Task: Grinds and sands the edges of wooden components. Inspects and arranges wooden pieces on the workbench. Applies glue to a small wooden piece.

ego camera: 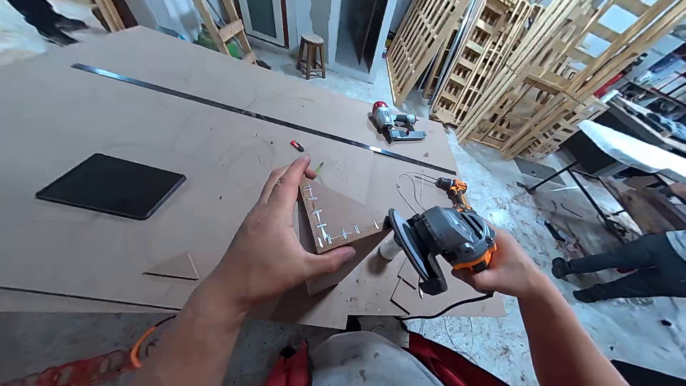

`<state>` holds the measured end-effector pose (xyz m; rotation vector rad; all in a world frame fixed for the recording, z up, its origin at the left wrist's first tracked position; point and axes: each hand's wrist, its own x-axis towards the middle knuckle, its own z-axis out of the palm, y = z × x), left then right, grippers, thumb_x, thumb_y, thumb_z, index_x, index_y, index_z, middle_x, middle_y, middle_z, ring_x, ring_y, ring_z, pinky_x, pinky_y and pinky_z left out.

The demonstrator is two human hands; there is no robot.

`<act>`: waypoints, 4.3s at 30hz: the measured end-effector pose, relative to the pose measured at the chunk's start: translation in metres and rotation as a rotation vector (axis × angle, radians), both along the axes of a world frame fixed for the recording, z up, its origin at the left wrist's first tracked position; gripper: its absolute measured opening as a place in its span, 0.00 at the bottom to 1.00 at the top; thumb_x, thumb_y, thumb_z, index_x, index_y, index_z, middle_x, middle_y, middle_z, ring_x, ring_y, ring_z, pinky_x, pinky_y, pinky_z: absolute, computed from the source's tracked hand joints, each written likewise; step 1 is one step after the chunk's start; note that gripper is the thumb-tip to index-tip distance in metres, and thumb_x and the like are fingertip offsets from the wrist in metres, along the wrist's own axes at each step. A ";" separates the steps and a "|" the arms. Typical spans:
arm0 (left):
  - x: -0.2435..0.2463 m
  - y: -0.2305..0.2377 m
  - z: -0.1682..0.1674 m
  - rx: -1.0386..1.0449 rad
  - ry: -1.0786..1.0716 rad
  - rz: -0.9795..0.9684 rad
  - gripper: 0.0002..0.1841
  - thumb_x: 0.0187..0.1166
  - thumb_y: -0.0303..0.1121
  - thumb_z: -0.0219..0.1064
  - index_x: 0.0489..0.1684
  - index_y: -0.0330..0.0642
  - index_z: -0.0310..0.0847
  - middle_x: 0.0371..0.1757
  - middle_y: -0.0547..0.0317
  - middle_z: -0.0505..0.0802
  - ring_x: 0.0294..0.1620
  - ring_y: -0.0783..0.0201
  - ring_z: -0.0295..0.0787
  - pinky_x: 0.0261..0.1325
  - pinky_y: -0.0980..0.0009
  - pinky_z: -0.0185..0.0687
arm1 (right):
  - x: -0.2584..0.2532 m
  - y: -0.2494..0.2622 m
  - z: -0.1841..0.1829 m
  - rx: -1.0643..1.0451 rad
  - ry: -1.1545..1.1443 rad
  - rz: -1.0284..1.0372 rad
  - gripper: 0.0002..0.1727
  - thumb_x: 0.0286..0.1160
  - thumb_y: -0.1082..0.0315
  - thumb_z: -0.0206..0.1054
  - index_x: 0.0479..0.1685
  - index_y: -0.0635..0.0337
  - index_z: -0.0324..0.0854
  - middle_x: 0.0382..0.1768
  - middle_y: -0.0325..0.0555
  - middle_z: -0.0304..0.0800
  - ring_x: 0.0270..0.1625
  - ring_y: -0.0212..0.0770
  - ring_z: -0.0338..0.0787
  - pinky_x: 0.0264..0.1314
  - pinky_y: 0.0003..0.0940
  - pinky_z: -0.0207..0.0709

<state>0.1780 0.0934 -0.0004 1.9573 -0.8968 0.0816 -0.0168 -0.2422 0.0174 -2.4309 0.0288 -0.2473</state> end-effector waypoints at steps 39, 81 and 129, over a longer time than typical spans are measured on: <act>0.005 -0.003 0.001 -0.041 -0.017 -0.037 0.69 0.40 0.63 0.87 0.91 0.43 0.54 0.77 0.55 0.76 0.74 0.64 0.79 0.76 0.62 0.81 | 0.015 -0.017 0.001 -0.077 -0.076 0.124 0.40 0.42 0.45 0.86 0.61 0.49 0.81 0.48 0.27 0.93 0.52 0.22 0.92 0.57 0.26 0.89; 0.001 0.009 0.010 0.001 0.058 -0.082 0.70 0.41 0.69 0.83 0.93 0.50 0.49 0.80 0.61 0.77 0.79 0.58 0.76 0.74 0.55 0.83 | 0.012 0.001 -0.069 0.189 -0.192 -0.008 0.37 0.39 0.50 0.85 0.58 0.47 0.82 0.44 0.24 0.93 0.48 0.18 0.91 0.52 0.25 0.90; 0.003 0.008 0.010 0.002 0.091 -0.077 0.70 0.37 0.60 0.87 0.93 0.52 0.50 0.79 0.61 0.78 0.77 0.58 0.77 0.71 0.61 0.84 | 0.031 0.008 -0.076 0.262 -0.208 0.155 0.38 0.39 0.50 0.86 0.60 0.47 0.81 0.46 0.25 0.93 0.50 0.18 0.91 0.52 0.23 0.90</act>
